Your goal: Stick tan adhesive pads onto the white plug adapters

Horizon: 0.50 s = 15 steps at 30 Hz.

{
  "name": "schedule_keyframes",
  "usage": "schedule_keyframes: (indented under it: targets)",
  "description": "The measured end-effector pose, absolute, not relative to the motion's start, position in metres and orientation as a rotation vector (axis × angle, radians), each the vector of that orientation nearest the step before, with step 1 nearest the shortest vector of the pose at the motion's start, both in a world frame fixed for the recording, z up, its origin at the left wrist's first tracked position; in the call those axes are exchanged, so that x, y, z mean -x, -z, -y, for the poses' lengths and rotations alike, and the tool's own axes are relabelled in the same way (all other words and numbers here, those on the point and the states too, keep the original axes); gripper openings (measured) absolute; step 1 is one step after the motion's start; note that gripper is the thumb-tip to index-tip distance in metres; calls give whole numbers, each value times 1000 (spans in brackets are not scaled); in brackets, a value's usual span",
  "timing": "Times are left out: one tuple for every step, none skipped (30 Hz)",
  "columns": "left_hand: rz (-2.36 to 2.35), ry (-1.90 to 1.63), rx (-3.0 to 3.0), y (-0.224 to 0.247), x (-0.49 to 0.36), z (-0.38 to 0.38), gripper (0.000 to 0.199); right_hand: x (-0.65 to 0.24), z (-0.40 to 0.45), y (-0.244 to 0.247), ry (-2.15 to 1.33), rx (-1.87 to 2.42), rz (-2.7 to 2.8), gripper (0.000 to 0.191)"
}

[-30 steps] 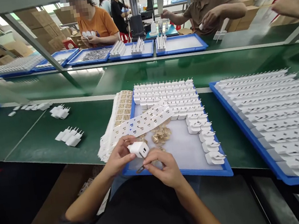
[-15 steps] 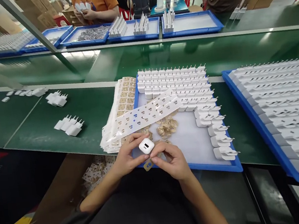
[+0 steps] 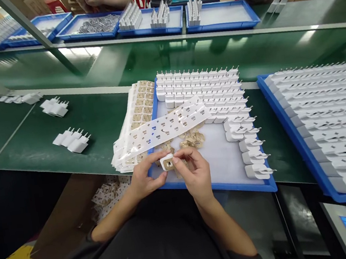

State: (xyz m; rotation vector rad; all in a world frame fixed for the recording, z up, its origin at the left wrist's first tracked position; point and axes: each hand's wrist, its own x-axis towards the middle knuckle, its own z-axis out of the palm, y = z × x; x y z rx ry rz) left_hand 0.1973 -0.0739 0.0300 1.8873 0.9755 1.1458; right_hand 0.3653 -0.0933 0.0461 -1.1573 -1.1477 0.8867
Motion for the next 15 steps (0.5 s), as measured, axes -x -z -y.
schedule_keyframes:
  targets:
    - [-969, -1152, -1895, -30, -197, 74, 49, -365, 93, -46, -885, 1161, 1148, 5]
    - [-962, -1163, -1899, -30, -197, 74, 49, -365, 93, -46, -886, 1161, 1145, 5]
    - [-956, -1173, -1900, -30, -197, 74, 49, -365, 93, -46, -888, 1159, 1138, 4]
    - [-956, -1179, -1899, -30, -197, 74, 49, -365, 93, -47, -889, 1158, 1131, 3]
    - [-959, -1177, -1895, -30, -197, 74, 49, -365, 94, -47, -890, 1157, 1126, 3]
    - [-962, -1171, -1891, -30, -197, 74, 49, -365, 94, -47, -892, 1158, 1124, 2]
    - [-966, -1166, -1885, -30, -197, 74, 49, -365, 95, -47, -898, 1160, 1124, 2]
    - [-967, -1164, -1878, -30, -197, 74, 49, -365, 95, -48, -907, 1162, 1123, 2]
    - [-965, -1168, -1872, -30, -197, 74, 49, -365, 96, -48, -917, 1163, 1120, 3]
    - [-957, -1176, -1868, -30, -196, 74, 49, -365, 96, -48, -926, 1163, 1117, 2]
    - [-945, -1186, -1866, -29, -196, 74, 49, -365, 96, -48, -934, 1163, 1115, 2]
    - [-935, -1193, -1867, -29, -196, 74, 50, -365, 96, -48, -938, 1164, 1115, 2]
    - [-927, -1197, -1871, -28, -196, 74, 50, -365, 96, -48, -940, 1166, 1116, 1]
    - [-921, -1200, -1881, -28, -196, 74, 50, -365, 96, -48, -941, 1164, 1118, 1]
    - [-917, -1203, -1895, -28, -197, 74, 50, -366, 96, -48, -943, 1161, 1117, 1]
